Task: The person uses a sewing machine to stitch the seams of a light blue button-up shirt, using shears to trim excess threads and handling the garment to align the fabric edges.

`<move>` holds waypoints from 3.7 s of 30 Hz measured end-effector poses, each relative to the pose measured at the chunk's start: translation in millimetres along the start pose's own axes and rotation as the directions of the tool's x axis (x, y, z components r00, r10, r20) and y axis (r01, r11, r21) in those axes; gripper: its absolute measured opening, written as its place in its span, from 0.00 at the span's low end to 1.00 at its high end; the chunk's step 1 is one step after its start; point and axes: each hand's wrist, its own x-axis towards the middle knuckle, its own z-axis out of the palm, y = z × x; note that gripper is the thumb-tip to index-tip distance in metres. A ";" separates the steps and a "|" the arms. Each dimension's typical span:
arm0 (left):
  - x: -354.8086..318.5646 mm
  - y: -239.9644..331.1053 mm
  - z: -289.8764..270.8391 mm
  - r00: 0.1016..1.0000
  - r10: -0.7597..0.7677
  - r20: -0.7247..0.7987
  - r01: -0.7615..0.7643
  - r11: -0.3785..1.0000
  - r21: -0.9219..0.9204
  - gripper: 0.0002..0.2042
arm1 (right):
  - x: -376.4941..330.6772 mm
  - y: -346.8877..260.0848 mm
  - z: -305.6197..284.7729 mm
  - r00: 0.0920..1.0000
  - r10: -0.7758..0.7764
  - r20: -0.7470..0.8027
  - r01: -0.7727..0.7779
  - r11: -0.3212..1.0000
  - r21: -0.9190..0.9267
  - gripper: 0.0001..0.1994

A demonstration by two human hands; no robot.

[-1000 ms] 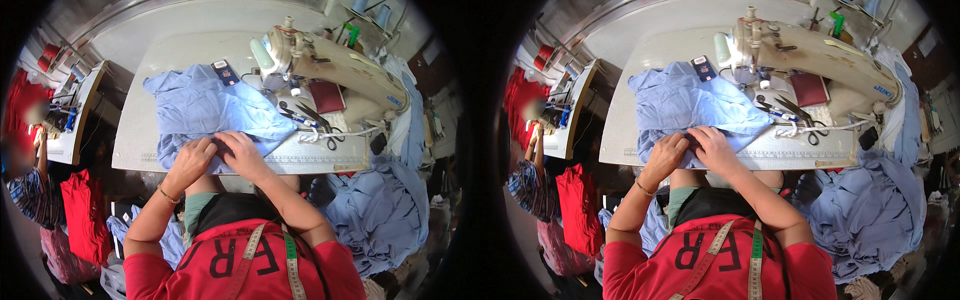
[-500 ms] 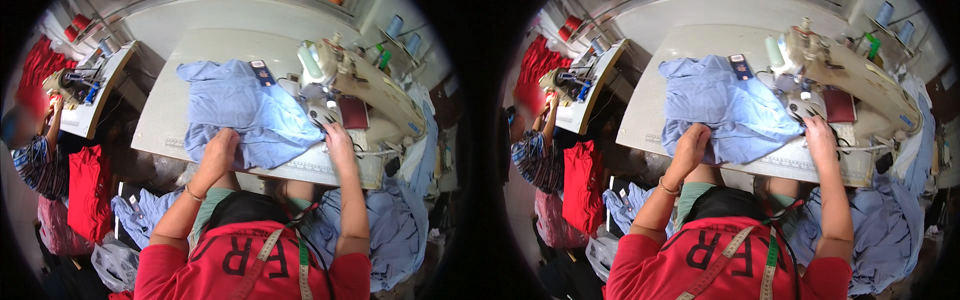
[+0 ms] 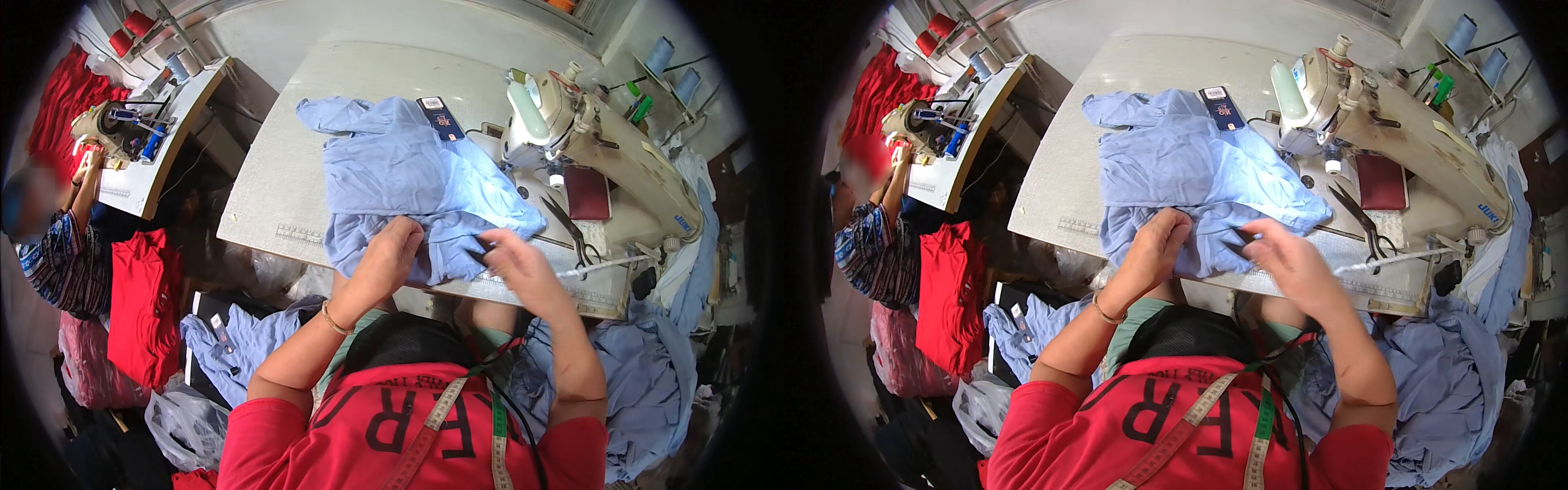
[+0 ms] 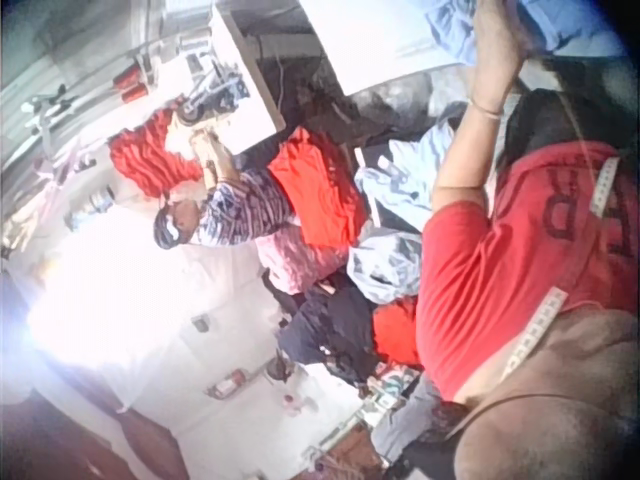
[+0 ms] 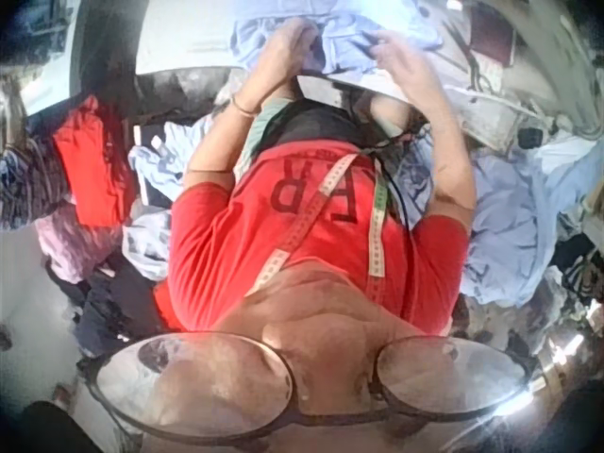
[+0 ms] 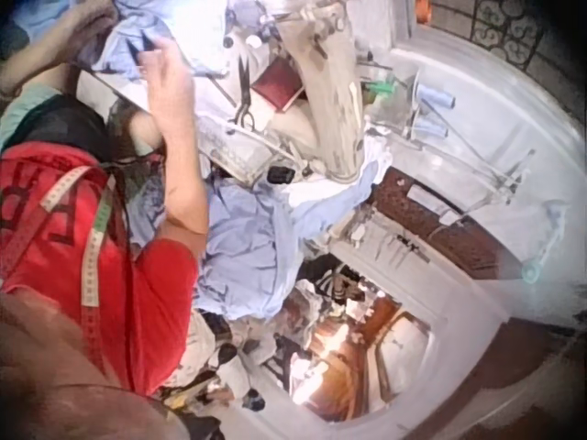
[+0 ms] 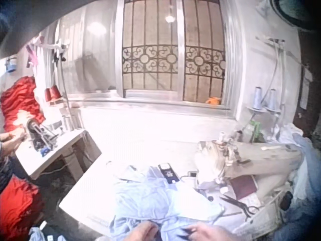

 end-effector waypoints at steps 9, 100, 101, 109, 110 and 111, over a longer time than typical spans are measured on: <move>-3.5 1.8 7.3 0.995 0.069 -0.067 -0.064 0.995 0.078 0.03 | 16.0 -4.4 46.6 0.969 -0.227 -0.098 0.100 0.723 -0.684 0.14; 8.5 19.5 77.9 0.967 -0.180 0.178 0.251 0.775 -0.580 0.06 | -35.7 41.7 24.0 0.899 -0.200 -0.389 -0.097 0.775 -0.624 0.12; 7.7 19.9 78.3 0.977 -0.143 0.156 0.207 0.806 -0.555 0.05 | -33.6 41.5 25.6 0.896 -0.201 -0.397 -0.109 0.766 -0.634 0.12; 1.7 18.1 78.1 0.982 -0.087 0.167 0.158 0.859 -0.486 0.04 | -26.6 42.8 25.0 0.900 -0.192 -0.392 -0.153 0.701 -0.696 0.10; 1.2 19.3 79.5 0.983 -0.100 0.155 0.165 0.850 -0.500 0.04 | -26.7 43.3 25.0 0.900 -0.208 -0.383 -0.143 0.689 -0.710 0.10; 0.7 20.1 80.1 0.983 -0.113 0.143 0.171 0.841 -0.513 0.04 | -26.6 44.6 25.1 0.899 -0.225 -0.375 -0.132 0.677 -0.724 0.10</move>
